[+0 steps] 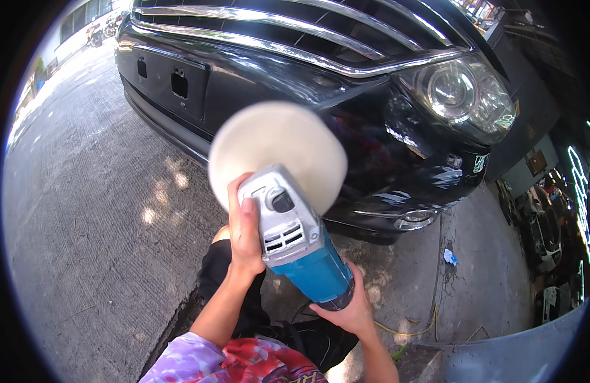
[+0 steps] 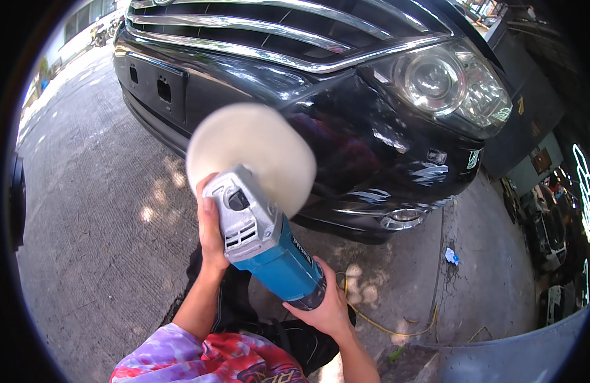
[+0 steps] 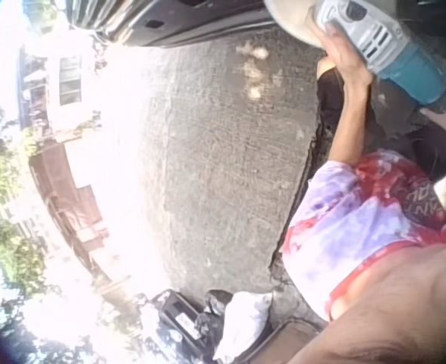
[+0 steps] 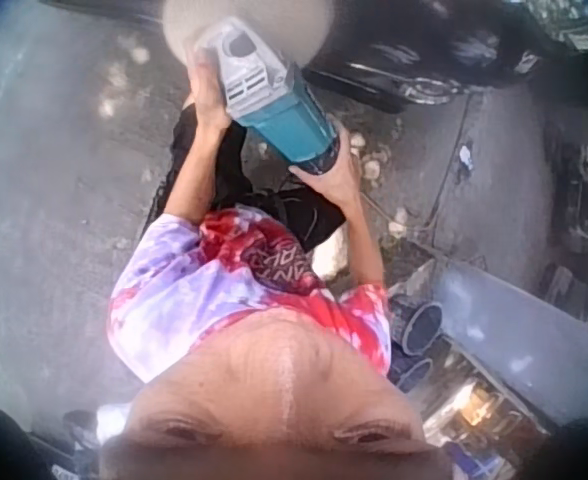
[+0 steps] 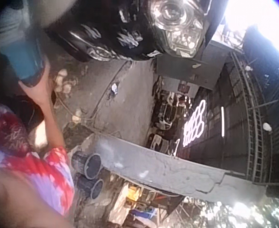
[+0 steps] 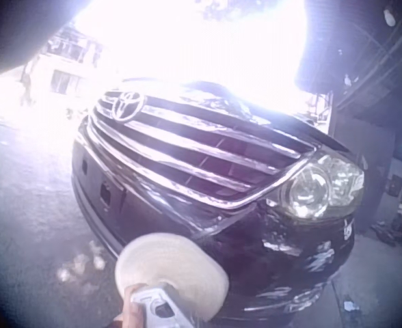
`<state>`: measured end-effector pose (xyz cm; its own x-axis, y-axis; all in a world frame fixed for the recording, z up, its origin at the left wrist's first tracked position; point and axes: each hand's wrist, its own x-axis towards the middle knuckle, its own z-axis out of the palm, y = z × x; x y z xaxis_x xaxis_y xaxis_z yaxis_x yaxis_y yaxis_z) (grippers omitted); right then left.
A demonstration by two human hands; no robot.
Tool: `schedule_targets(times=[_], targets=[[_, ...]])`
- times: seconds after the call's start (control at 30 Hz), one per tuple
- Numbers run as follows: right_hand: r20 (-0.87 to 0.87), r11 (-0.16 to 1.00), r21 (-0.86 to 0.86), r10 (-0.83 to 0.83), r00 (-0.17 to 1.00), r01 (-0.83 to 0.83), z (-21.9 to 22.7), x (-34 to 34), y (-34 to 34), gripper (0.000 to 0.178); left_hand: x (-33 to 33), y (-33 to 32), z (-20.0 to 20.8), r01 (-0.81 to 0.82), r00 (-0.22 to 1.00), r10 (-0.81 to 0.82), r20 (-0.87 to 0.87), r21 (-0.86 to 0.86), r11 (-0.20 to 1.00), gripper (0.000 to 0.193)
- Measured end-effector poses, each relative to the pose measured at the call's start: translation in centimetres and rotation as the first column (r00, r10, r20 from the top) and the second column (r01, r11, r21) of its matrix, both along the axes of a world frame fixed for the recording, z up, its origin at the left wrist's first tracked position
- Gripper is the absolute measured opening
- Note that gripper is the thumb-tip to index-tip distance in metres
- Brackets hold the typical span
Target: The person applies a white substance to a black car bumper by hand and then uses a power buffer to polish the surface.
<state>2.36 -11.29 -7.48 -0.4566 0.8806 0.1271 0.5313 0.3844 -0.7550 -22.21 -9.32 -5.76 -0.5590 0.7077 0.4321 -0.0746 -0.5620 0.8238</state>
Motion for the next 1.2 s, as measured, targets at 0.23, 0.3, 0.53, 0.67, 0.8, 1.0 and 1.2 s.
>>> schedule_targets(times=[0.23,0.3,0.53,0.67,0.8,1.0,1.2], targets=[[-0.410,0.998,-0.025,0.046,0.911,-0.061,-4.5,-4.2,1.6,0.112,-1.5,0.4,8.1,-0.094,0.906,0.105,-0.409,0.046,0.995,0.043],[-0.433,0.997,0.030,0.078,0.898,-0.072,-4.2,-6.5,2.2,0.111,-3.2,0.7,7.7,-0.150,0.871,0.180,-0.456,0.101,0.983,0.044],[-0.417,0.979,0.155,0.187,0.890,-0.133,-6.4,-13.6,5.6,0.110,-9.7,0.8,5.0,-0.111,0.927,0.157,-0.340,0.152,0.982,0.069],[-0.417,0.980,0.156,0.177,0.892,-0.122,-7.0,-15.3,6.2,0.113,-11.1,1.2,4.5,-0.060,0.949,0.111,-0.295,0.176,0.983,0.075],[-0.524,0.983,0.175,0.135,0.841,-0.049,-9.7,-15.4,6.7,0.114,-8.9,1.7,6.0,-0.086,0.866,0.174,-0.469,0.202,0.976,0.063],[-0.730,0.993,0.084,0.117,0.673,-0.082,-10.1,-13.4,6.2,0.112,-4.0,2.4,10.5,0.017,0.668,0.160,-0.727,0.230,0.973,0.048],[-0.741,0.992,-0.043,0.046,0.670,-0.115,-9.3,-13.6,6.3,0.112,-4.4,2.6,11.0,-0.030,0.669,0.209,-0.713,0.255,0.967,0.047]])
